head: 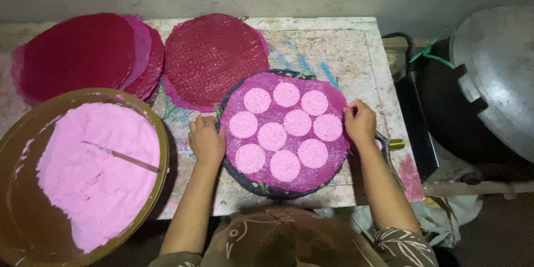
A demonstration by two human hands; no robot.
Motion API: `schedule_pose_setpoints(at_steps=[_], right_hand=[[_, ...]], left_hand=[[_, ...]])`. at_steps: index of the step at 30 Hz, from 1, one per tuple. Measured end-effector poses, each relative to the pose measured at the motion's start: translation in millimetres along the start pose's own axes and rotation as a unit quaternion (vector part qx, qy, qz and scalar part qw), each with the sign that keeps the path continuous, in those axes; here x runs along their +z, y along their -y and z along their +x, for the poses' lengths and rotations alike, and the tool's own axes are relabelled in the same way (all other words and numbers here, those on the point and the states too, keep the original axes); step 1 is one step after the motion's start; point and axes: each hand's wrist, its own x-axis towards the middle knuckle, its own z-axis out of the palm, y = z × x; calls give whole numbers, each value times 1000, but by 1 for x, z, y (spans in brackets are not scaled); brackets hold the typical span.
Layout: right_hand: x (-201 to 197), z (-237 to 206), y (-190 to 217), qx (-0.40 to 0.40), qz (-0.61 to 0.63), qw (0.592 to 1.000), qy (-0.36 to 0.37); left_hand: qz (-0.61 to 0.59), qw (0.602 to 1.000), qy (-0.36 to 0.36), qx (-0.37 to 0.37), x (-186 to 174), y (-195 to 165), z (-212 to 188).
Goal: The person scoops pink paste from a large basin into a wooden hand press and stamps round paste discs one at a time onto magenta circular mats, filling each mat with discs. They set filled mats aside, place a woven basket over one mat, and continue pressing discs onto a new mat.
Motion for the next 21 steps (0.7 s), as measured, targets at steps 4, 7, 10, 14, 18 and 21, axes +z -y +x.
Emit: schedule_pose_setpoints(at_steps=[4, 7, 10, 14, 18, 21], right_hand=[[-1, -1, -5, -13, -1, 1000, -18], [4, -1, -13, 0, 5, 1000, -13], [10, -1, -21, 22, 8, 1000, -3], [15, -3, -31, 27, 24, 999, 10], [12, -4, -39, 3, 45, 999, 12], [9, -4, -44, -1, 46, 999, 19]], left_hand=[[35, 999, 10, 13, 2, -4, -2], [41, 999, 9, 21, 4, -10, 0], [75, 996, 42, 14, 7, -16, 5], [77, 995, 66, -14, 12, -29, 14], [64, 998, 25, 1, 14, -37, 25], [23, 983, 137, -121, 11, -38, 34]])
